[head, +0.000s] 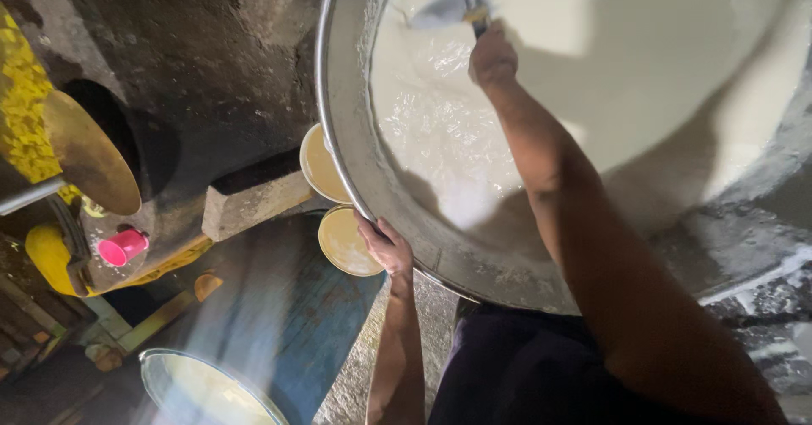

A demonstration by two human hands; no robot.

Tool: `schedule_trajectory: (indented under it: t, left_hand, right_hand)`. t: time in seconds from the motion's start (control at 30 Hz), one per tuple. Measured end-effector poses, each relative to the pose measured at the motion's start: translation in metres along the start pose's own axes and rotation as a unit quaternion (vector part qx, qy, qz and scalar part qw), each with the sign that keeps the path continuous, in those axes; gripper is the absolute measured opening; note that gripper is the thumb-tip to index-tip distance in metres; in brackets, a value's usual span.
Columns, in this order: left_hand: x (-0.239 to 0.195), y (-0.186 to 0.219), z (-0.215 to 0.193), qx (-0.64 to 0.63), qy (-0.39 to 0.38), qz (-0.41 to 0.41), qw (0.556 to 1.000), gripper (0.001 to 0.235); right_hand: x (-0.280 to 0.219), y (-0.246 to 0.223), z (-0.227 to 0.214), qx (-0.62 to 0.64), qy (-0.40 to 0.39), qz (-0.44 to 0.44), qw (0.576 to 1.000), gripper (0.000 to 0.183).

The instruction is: The person uses a ladle to scoop a white liquid from a large metal basin and pours it into smaller bowls placed on the floor. The person repeatedly scoops and pours the liquid, filling several bowls in sequence.

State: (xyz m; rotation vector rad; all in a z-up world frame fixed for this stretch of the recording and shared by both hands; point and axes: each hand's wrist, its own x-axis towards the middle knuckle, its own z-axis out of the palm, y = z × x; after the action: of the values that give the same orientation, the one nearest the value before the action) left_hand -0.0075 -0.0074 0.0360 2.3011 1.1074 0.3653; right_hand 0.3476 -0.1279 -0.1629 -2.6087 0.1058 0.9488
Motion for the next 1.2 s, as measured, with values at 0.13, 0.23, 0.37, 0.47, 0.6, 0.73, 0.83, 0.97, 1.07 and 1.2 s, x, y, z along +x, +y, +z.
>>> schedule_trajectory:
  t: [0.13,0.23,0.37,0.47,0.6,0.73,0.83,0.97,1.07,1.2]
  left_hand:
    - [0.003,0.012,-0.004,0.004,-0.003,0.000,1.000,0.060]
    - [0.005,0.021,-0.010,0.027,-0.020,-0.009,0.999,0.060]
    - [0.008,0.027,-0.014,0.048,-0.038,-0.012,0.998,0.061]
    - [0.009,0.027,-0.014,0.042,-0.035,-0.008,0.998,0.061]
    - [0.010,0.016,-0.005,-0.025,-0.030,0.017,0.999,0.062]
    - [0.013,-0.006,0.011,-0.023,-0.017,0.012,1.000,0.062]
    - [0.016,-0.021,0.027,-0.034,0.012,0.042,0.998,0.062]
    - [0.017,-0.030,0.040,-0.039,0.014,0.035,0.999,0.061]
    - [0.015,-0.037,0.040,-0.058,0.017,0.038,0.997,0.060]
    - [0.015,-0.040,0.045,-0.055,0.032,0.054,0.997,0.060]
  right_hand:
    - [-0.031,0.007,0.014,-0.020,-0.014,0.023,0.999,0.059]
    - [-0.055,0.027,0.025,-0.021,-0.041,0.037,0.998,0.058]
    - [-0.085,0.064,0.034,0.001,-0.034,0.071,0.997,0.052]
    - [-0.108,0.092,0.041,-0.027,-0.030,0.095,0.995,0.057]
    - [-0.138,0.133,0.038,-0.013,0.028,0.106,0.994,0.041]
    - [-0.179,0.179,0.030,-0.008,0.111,0.076,0.991,0.031]
    - [-0.201,0.208,0.017,-0.019,0.094,0.095,0.991,0.033]
    - [-0.237,0.254,-0.004,-0.043,0.026,0.111,0.993,0.036]
    - [-0.273,0.285,-0.030,-0.067,-0.012,0.115,0.991,0.038]
    - [-0.306,0.308,-0.103,-0.109,-0.031,0.122,0.986,0.042]
